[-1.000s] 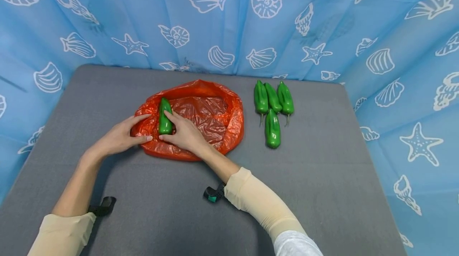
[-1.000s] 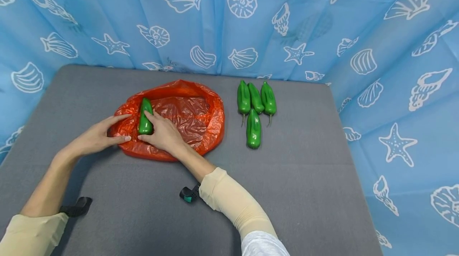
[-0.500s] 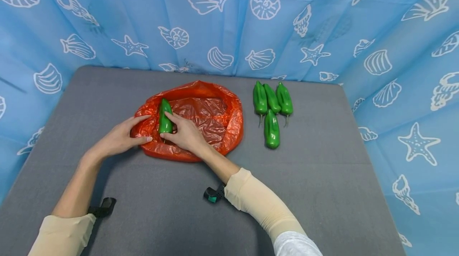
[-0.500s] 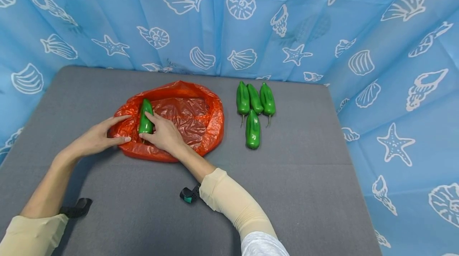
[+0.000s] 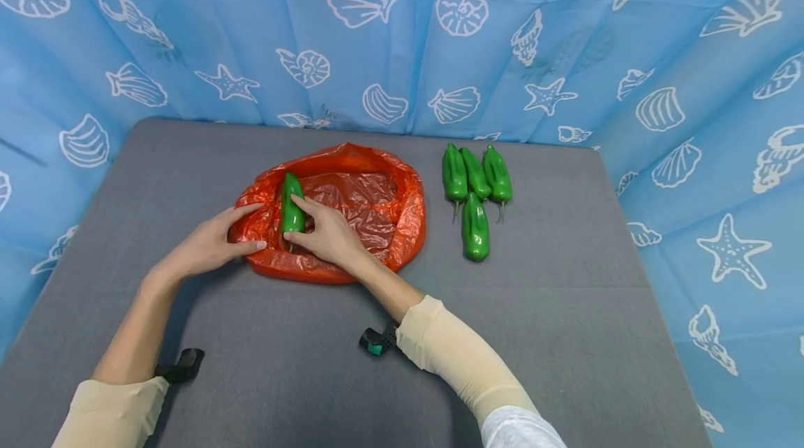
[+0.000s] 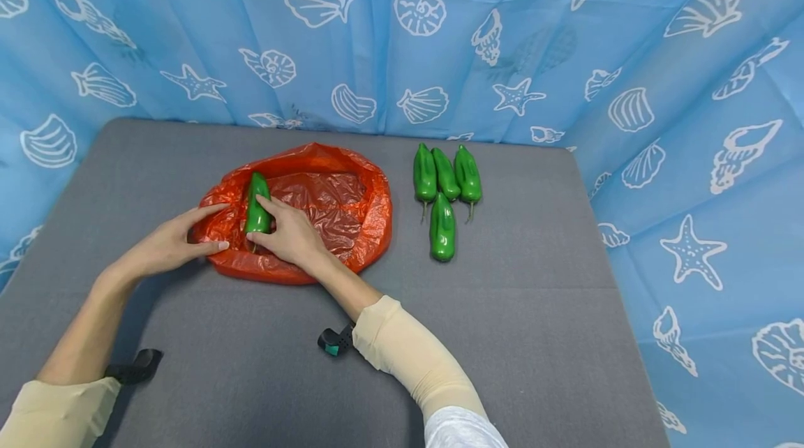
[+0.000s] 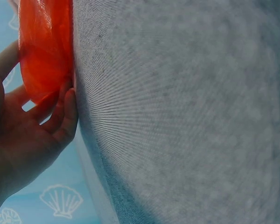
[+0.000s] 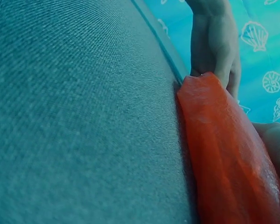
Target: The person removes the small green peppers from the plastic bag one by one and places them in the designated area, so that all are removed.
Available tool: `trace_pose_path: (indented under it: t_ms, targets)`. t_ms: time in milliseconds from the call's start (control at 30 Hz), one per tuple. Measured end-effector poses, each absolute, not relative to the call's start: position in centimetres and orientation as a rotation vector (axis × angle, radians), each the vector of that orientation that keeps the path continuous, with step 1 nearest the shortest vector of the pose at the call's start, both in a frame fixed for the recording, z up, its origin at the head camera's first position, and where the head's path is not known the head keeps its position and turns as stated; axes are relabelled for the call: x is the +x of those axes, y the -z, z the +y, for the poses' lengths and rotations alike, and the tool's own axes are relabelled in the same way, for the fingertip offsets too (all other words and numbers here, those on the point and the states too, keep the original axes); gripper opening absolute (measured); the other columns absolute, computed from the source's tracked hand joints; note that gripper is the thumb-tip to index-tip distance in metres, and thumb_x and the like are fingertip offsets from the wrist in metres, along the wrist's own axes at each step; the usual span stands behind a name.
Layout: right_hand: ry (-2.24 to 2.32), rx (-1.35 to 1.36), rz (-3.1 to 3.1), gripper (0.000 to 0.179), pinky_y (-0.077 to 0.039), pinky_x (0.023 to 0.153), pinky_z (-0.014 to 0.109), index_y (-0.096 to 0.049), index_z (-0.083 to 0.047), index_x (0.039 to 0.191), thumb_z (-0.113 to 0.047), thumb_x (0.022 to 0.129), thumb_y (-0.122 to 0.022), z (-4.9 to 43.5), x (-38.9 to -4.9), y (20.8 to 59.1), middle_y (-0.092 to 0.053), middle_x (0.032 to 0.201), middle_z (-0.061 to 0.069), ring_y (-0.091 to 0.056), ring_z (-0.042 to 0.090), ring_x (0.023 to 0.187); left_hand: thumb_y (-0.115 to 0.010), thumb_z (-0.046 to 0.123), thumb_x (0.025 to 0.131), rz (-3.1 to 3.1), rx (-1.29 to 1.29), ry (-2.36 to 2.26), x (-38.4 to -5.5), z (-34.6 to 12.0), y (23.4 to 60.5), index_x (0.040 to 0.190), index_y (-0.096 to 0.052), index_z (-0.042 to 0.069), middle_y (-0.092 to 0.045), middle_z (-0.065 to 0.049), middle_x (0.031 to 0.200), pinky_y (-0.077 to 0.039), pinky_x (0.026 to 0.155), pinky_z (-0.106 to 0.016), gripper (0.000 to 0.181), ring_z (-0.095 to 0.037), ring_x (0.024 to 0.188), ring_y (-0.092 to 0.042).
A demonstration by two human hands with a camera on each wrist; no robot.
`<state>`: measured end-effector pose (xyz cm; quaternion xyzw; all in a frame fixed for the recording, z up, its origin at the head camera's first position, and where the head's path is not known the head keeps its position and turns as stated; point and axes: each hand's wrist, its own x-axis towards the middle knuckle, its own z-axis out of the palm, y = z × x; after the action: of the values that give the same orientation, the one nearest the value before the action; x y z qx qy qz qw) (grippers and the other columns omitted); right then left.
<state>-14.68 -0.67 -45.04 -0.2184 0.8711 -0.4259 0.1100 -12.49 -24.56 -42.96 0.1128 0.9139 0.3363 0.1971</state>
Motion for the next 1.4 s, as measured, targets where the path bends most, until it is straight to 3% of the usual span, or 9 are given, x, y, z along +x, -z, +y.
trace_pose_path:
  t_ms: [767, 1033, 1267, 1400]
  targets:
    - [1.428, -0.618, 2.557, 0.074, -0.052, 0.066, 0.015, -0.042, -0.019, 0.152, -0.015, 0.087, -0.078, 1.3, -15.4, 44.4, -0.038, 0.157, 0.012, -0.062, 0.007, 0.077, -0.067, 0.042, 0.094, 2.533, 0.311, -0.954, -12.5, -24.7, 42.9, 0.156, -0.027, 0.004, -0.017, -0.036, 0.156, -0.023, 0.108, -0.072, 0.083, -0.056, 0.14, -0.021]
    - [1.444, -0.607, 2.571, 0.075, -0.051, 0.074, 0.018, -0.044, -0.021, 0.151, -0.017, 0.085, -0.078, 2.1, -15.5, 44.2, -0.039, 0.157, 0.002, -0.06, 0.012, 0.099, -0.067, 0.039, 0.095, 2.495, 0.331, -0.979, -12.5, -24.7, 42.8, 0.156, -0.026, 0.004, -0.015, -0.035, 0.157, -0.023, 0.108, -0.071, 0.082, -0.056, 0.141, -0.02]
    - [1.505, -0.593, 2.5, 0.075, -0.055, 0.066, 0.02, -0.043, -0.021, 0.152, -0.012, 0.086, -0.077, 3.2, -15.3, 43.7, -0.038, 0.157, -0.002, -0.067, 0.014, 0.077, -0.067, 0.041, 0.095, 2.488, 0.325, -0.972, -12.5, -24.6, 42.9, 0.156, -0.025, 0.003, -0.012, -0.036, 0.158, -0.022, 0.109, -0.071, 0.083, -0.056, 0.142, -0.017]
    - [1.529, -0.567, 2.485, 0.074, -0.055, 0.065, 0.02, -0.043, -0.023, 0.152, -0.012, 0.087, -0.076, 3.7, -15.2, 43.4, -0.038, 0.157, -0.003, -0.067, 0.012, 0.073, -0.068, 0.04, 0.095, 2.498, 0.325, -0.972, -12.5, -24.6, 42.8, 0.156, -0.026, 0.004, -0.015, -0.035, 0.157, -0.023, 0.109, -0.071, 0.082, -0.055, 0.142, -0.018]
